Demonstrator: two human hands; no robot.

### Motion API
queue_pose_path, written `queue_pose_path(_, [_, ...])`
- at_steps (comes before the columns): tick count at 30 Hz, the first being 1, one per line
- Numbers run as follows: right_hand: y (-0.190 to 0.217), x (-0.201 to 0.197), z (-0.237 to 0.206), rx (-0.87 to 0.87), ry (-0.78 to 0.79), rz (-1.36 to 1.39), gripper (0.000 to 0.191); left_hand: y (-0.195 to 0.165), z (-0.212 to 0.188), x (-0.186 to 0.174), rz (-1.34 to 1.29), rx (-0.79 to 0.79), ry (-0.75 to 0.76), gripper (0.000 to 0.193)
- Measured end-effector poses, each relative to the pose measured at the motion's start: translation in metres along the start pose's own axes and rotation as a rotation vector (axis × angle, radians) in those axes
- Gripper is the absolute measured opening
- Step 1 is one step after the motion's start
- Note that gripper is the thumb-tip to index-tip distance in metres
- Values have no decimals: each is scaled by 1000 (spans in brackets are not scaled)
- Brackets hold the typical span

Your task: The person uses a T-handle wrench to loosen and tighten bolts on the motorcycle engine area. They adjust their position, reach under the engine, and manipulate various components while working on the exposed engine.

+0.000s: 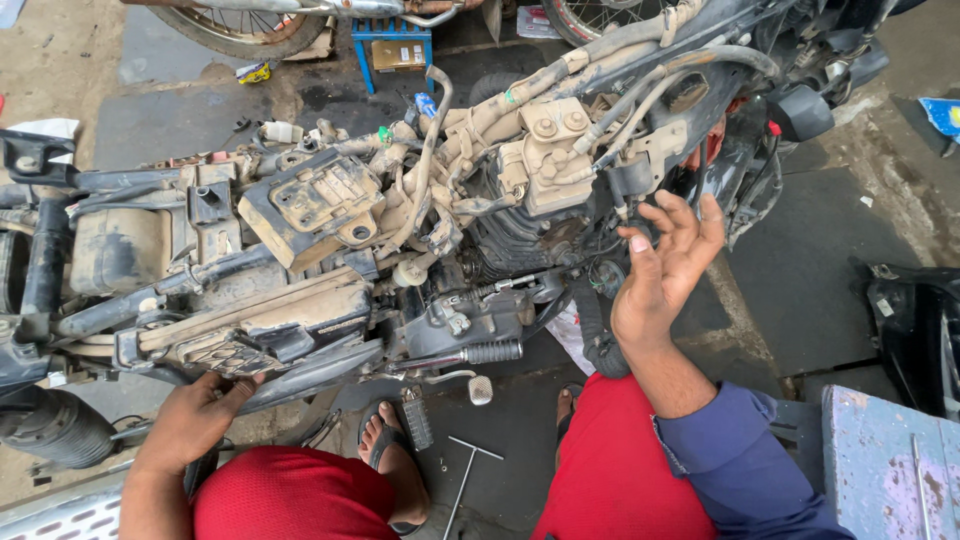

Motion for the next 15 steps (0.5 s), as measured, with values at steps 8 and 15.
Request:
queue_pose_path(8, [-5, -2, 0, -15, -15, 2, 65, -3, -2, -2, -18, 54, -13, 60])
queue_pose_path(15, [-7, -5, -3, 2, 17, -74, 68, -8, -5, -4, -44, 14, 16, 62])
Point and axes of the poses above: each hand's wrist, its own z-axis towards the middle knuckle, its own x-axis out of the palm, y = z × x, the point moved 2 cm from there along z, towards the middle knuckle, and after that the axes turned 7 degrees about y, right-handed, at the moved point
